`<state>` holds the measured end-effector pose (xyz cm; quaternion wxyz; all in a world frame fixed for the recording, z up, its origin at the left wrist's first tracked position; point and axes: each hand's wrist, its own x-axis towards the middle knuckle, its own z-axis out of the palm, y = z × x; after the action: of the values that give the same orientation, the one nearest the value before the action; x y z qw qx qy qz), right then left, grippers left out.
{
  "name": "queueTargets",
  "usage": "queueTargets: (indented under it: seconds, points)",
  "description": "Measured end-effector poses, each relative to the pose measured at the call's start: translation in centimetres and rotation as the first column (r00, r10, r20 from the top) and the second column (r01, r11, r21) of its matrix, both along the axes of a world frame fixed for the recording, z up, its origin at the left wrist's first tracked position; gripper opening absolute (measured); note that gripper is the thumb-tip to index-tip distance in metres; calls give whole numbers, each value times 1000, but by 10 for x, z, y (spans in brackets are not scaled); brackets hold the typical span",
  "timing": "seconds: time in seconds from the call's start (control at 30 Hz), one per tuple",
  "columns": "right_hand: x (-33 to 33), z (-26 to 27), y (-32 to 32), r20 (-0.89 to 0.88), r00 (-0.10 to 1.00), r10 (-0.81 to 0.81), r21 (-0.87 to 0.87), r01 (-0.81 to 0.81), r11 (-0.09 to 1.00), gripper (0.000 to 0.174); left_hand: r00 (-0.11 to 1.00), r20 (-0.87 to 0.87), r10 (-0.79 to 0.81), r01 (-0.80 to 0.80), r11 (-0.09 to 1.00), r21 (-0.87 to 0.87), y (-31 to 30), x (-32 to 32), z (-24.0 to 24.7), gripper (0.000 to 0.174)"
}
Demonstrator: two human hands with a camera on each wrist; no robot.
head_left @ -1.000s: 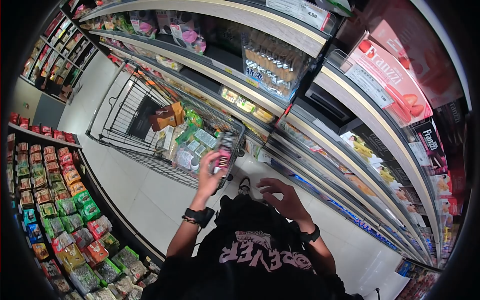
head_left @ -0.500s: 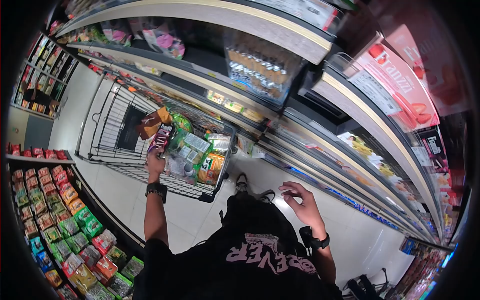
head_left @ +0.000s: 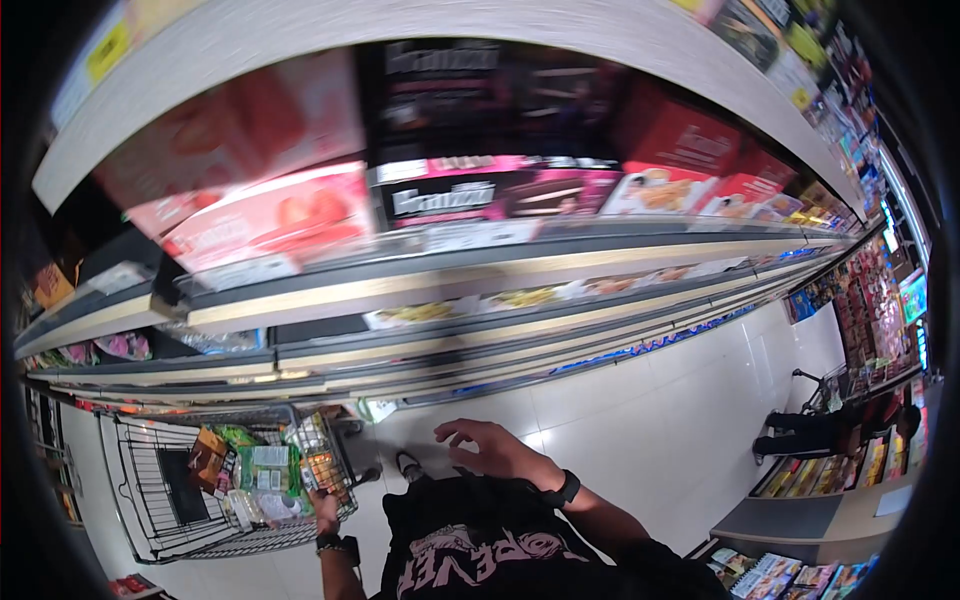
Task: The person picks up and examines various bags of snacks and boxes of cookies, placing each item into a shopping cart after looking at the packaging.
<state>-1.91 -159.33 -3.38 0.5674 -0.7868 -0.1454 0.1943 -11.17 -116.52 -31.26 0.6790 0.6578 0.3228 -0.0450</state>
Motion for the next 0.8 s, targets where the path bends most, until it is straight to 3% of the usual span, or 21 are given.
queueTargets:
  seconds: [0.07, 0.13, 0.2, 0.27, 0.33, 0.47, 0.5, 0.53, 0.6, 0.63, 0.67, 0.73, 0.8]
  points:
    - [-3, 3, -37, 40, 999, -11, -11, 12, 1000, 36, 995, -65, 70, -58, 983, 175, 9, 0, -18, 21]
    - [-3, 7, -72, 87, 996, -21, -6, 22, 1000, 36, 991, -73, 109, -84, 956, 281, 25, 1, -42, 23]
    - [-5, 9, -112, 53, 996, -70, 7, 69, 998, 35, 954, -298, 35, 63, 948, 312, 19, 13, -37, 30]
    - [-4, 6, -148, 106, 989, -107, 18, 106, 994, 32, 994, -104, 16, 26, 921, 390, 10, 9, -36, 15]
    - [-2, 8, -180, 169, 971, -169, 65, 160, 985, 32, 999, 32, -27, 17, 960, 280, 1, 4, -32, 20]
    - [6, 41, -235, 255, 933, -253, 57, 246, 967, 27, 971, 13, 239, -239, 971, -4, -31, 3, -20, 43]
    - [9, 53, -248, 320, 905, -280, 50, 279, 959, 24, 978, 49, 204, -205, 978, 25, -40, 0, -16, 47]
    - [13, 62, -261, 380, 868, -320, 61, 322, 945, 22, 982, 86, 171, -176, 983, 56, -47, -2, -15, 51]
    - [19, 104, -284, 510, 791, -338, 24, 380, 925, 23, 990, 37, 138, -142, 925, 354, -61, -5, -19, 50]
    - [23, 124, -293, 626, 700, -344, 12, 433, 902, 23, 989, -140, 47, 54, 767, 640, -66, -9, -19, 45]
    - [27, 143, -301, 730, 596, -335, 8, 483, 876, 24, 991, -110, 82, -17, 867, 498, -71, -16, -27, 35]
    - [32, 184, -314, 833, 438, -337, 12, 596, 803, 29, 981, -155, 114, -7, 826, 563, -88, -27, -19, 37]
    - [39, 218, -323, 949, 184, -256, 39, 738, 673, 38, 985, -155, 77, 27, 819, 573, -102, -28, -12, 38]
